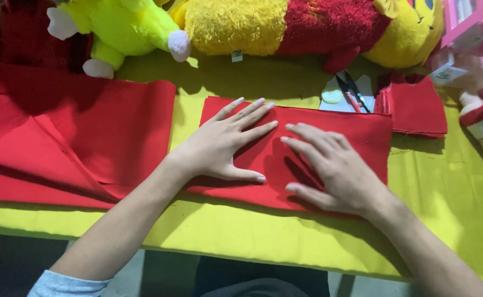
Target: The person folds a piece of red fabric on a yellow table and uses scissors to trim the edges. They cut along the folded sides to create a smaller, even piece of fabric.
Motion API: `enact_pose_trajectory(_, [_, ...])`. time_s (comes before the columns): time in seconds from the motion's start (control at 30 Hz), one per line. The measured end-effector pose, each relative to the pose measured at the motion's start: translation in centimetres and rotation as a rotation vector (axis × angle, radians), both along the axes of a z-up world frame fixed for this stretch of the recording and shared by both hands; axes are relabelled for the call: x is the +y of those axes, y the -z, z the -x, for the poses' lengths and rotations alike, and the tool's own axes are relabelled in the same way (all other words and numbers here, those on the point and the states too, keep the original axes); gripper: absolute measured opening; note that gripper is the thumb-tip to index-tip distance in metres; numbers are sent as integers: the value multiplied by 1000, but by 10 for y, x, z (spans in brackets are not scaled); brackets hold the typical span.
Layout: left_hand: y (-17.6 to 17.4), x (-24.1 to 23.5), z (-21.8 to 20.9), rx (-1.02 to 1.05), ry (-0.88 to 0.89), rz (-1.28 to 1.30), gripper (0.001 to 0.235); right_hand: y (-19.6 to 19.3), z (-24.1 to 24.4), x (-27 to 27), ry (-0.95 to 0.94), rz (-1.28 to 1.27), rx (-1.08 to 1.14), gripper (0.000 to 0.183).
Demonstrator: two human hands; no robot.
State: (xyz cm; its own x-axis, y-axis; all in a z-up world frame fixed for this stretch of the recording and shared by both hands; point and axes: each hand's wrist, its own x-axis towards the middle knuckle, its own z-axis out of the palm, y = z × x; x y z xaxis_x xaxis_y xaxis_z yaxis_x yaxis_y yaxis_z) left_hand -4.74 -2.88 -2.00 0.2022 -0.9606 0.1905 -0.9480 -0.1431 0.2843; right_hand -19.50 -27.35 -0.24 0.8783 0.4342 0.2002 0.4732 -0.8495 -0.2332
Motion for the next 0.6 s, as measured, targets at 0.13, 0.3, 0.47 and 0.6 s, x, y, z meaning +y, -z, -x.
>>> enact_pose_trajectory(0.13, [-9, -2, 23, -22, 11, 48, 86, 7, -2, 10, -47, -5, 38, 83])
enact_pose_trajectory(0.3, [2, 10, 38, -47, -88, -40, 113, 8, 0, 11, -36, -2, 100, 83])
enact_pose_trajectory(0.47, [4, 17, 38, -67, -85, -28, 114, 12, 10, 2, -7, 110, 80, 85])
enact_pose_trajectory(0.6, [5, 22, 37, -98, -100, -35, 111, 16, 26, -16, 42, 216, 0, 86])
